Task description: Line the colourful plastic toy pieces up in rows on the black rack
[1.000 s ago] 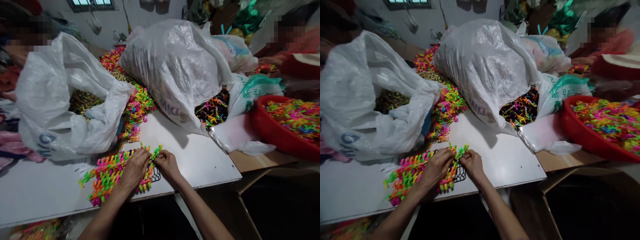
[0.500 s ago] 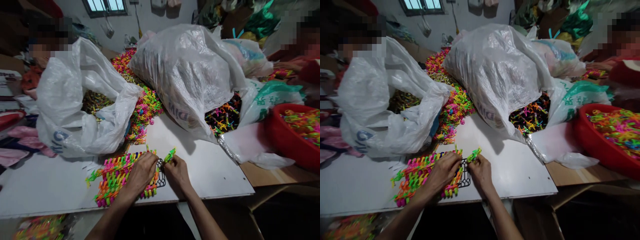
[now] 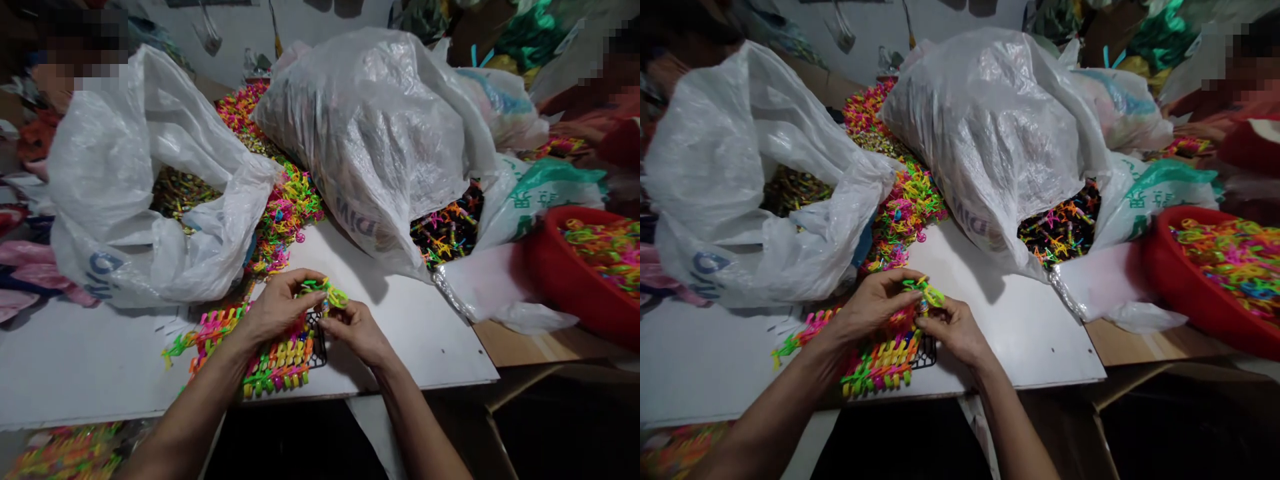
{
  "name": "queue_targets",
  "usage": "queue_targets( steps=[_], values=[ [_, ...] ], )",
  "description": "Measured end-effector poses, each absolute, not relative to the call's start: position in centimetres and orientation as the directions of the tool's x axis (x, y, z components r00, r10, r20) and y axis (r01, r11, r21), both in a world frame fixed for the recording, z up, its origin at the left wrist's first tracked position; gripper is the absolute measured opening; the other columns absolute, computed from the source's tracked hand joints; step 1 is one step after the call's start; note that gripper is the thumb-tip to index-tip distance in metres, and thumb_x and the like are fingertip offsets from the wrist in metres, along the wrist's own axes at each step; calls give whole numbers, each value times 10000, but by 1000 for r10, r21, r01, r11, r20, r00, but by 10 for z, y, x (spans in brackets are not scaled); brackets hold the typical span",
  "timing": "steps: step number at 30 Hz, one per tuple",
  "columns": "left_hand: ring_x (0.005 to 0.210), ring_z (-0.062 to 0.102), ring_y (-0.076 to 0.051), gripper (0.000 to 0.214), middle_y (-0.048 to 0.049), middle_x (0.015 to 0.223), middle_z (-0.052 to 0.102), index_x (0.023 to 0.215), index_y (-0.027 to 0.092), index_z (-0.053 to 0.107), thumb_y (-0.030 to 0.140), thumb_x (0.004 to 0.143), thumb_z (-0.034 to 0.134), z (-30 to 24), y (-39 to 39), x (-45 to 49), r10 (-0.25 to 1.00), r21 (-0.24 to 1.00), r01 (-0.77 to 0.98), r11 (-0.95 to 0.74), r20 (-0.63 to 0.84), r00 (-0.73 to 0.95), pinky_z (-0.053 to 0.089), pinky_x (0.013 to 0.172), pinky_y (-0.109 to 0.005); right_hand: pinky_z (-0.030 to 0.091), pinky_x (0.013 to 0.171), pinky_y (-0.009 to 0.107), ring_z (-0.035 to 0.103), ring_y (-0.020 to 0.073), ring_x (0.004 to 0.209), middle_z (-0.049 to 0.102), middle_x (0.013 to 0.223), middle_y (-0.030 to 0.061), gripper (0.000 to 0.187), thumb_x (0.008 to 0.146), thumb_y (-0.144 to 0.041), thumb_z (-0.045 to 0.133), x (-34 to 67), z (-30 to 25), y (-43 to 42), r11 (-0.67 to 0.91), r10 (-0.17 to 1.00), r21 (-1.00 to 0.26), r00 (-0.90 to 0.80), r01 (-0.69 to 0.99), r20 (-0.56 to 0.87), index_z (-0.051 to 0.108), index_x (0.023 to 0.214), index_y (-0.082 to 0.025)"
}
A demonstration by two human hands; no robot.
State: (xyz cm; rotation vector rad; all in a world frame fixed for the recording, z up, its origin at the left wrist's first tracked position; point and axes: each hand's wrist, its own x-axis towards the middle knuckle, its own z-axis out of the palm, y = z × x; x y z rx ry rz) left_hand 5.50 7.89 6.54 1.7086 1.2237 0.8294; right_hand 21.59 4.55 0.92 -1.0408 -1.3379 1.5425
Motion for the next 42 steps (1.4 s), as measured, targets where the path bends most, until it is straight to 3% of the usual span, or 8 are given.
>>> queue_targets(
  steps=[4, 8, 17, 22, 30, 36, 39, 42],
  values=[
    [876, 572, -194, 197, -54, 951, 628, 977, 180, 591, 276, 815, 535, 55, 60, 47, 934, 626, 694, -356, 213, 287, 459, 786, -344, 395, 579, 233, 499, 131, 624, 566, 696, -5, 150, 730, -297, 590, 207, -27, 41, -78, 995, -987, -56, 143, -87, 572, 802, -167],
    [849, 541, -187, 173, -45, 859, 590, 905, 179, 582, 137, 865, 418, 32, 44, 49, 870, 432, 765, -478, 113, 480, 444, 777, -334, 418, 660, 261, 541, 154, 703, 608, 785, 27, 121, 773, -260, 526, 192, -54, 41, -30, 999, -965, -20, 260, -37, 583, 829, -168],
    [857, 547, -195, 204, -41, 876, 601, 1012, 168, 550, 254, 828, 563, 26, 43, 52, 853, 431, 744, -510, 147, 500, 448, 769, -331, 368, 632, 240, 479, 145, 686, 510, 773, 12, 123, 768, -108, 426, 202, -57, 46, 306, 939, -769, -310, 562, 147, 511, 815, -183],
    [803, 549, -181, 159, -49, 814, 600, 875, 163, 588, 199, 892, 434, 16, 40, 56, 846, 349, 772, -531, 254, 468, 448, 773, -343, 374, 655, 258, 475, 160, 697, 514, 788, 36, 148, 853, -154, 362, 199, -54, 53, 423, 888, -625, -438, 656, 141, 508, 862, -177],
    [746, 528, -177, 197, -39, 746, 579, 745, 169, 566, 145, 880, 425, 8, 17, 56, 823, 314, 766, -560, 313, 474, 447, 724, -331, 375, 650, 253, 481, 152, 694, 527, 792, 30, 130, 871, -239, 397, 205, -58, 35, 450, 847, -700, -514, 555, 137, 507, 842, -177],
    [745, 503, -184, 178, -39, 749, 560, 767, 168, 562, 112, 865, 425, -2, 10, 54, 834, 337, 768, -545, 315, 453, 433, 696, -335, 336, 487, 197, 446, 105, 536, 509, 600, -24, 172, 828, -265, 491, 223, -48, 64, 202, 791, -912, -609, 357, -63, 611, 780, -151],
    [760, 508, -193, 179, -46, 761, 564, 791, 174, 569, 107, 863, 419, -1, 9, 56, 827, 316, 771, -554, 320, 463, 437, 704, -344, 413, 605, 225, 527, 125, 667, 590, 794, 30, 210, 846, -254, 483, 214, -37, 107, 361, 789, -868, -607, 342, 90, 655, 935, -173],
    [772, 529, -198, 148, -58, 779, 578, 866, 178, 578, 149, 866, 433, 14, 8, 53, 809, 323, 750, -577, 351, 471, 452, 702, -345, 413, 773, 266, 533, 152, 886, 554, 1064, 64, 217, 853, -229, 492, 188, -36, 139, 631, 658, -696, -712, 342, 246, 648, 1004, -231]
  ],
)
